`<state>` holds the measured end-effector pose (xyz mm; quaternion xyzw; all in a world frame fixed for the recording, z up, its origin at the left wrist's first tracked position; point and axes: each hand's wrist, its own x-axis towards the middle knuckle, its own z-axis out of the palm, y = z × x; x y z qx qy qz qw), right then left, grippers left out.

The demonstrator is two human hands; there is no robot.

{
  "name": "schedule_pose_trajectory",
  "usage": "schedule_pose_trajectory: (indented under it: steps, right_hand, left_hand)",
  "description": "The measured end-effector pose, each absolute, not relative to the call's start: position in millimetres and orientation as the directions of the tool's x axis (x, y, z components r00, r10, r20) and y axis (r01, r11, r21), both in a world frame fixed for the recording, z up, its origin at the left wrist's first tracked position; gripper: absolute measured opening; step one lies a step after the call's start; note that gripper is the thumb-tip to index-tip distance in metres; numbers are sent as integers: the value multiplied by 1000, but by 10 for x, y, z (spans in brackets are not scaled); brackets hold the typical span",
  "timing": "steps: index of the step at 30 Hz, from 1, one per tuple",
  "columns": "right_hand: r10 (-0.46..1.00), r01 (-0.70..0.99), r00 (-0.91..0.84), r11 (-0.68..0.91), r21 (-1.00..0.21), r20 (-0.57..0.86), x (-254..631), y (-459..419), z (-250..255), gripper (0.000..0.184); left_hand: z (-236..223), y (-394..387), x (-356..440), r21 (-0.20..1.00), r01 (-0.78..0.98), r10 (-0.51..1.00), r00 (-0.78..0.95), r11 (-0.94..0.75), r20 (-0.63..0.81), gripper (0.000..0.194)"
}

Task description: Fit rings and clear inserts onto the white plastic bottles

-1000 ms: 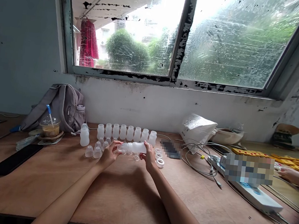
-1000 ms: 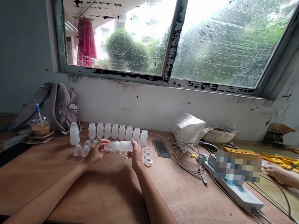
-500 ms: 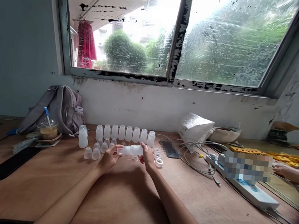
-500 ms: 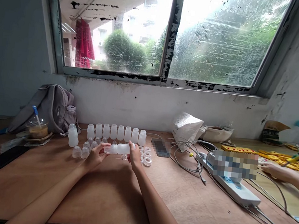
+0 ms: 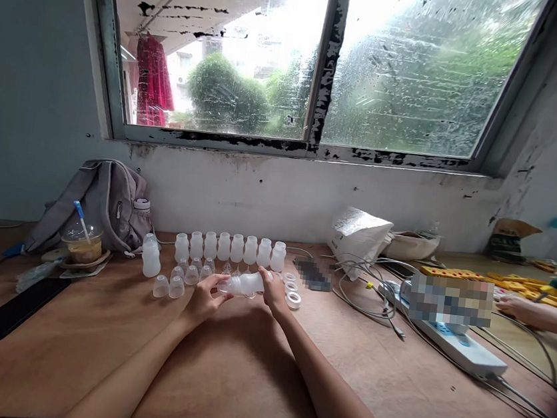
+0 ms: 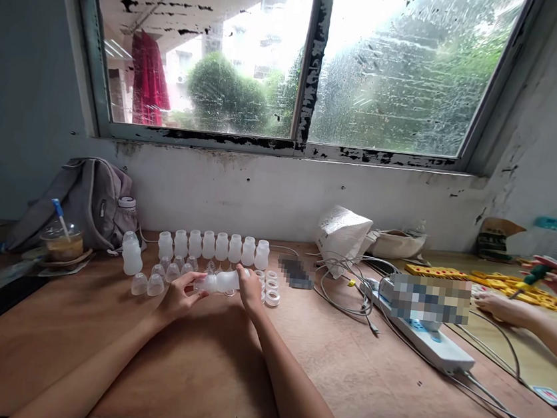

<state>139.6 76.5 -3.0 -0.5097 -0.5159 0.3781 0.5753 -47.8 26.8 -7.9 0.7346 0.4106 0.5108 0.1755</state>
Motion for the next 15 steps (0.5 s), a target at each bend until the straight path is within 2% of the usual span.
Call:
schedule_pose_trajectory:
  steps: [6,10,15]
  right_hand:
    - [932,281,219,224,-933,290,1380,727,-22,33]
    - [920,303,240,232,-924,310,1355,694,-23,33]
    - [901,310,262,260,-915,345,1329,691,-63,32]
  left_hand:
    - [-77,202,-397,587,481,717,139,-652,683,32]
    - [-80,211,-401,492,533,662,185,-688,726,29]
    - [-121,219,-423,415,519,590,229,-747,774,28]
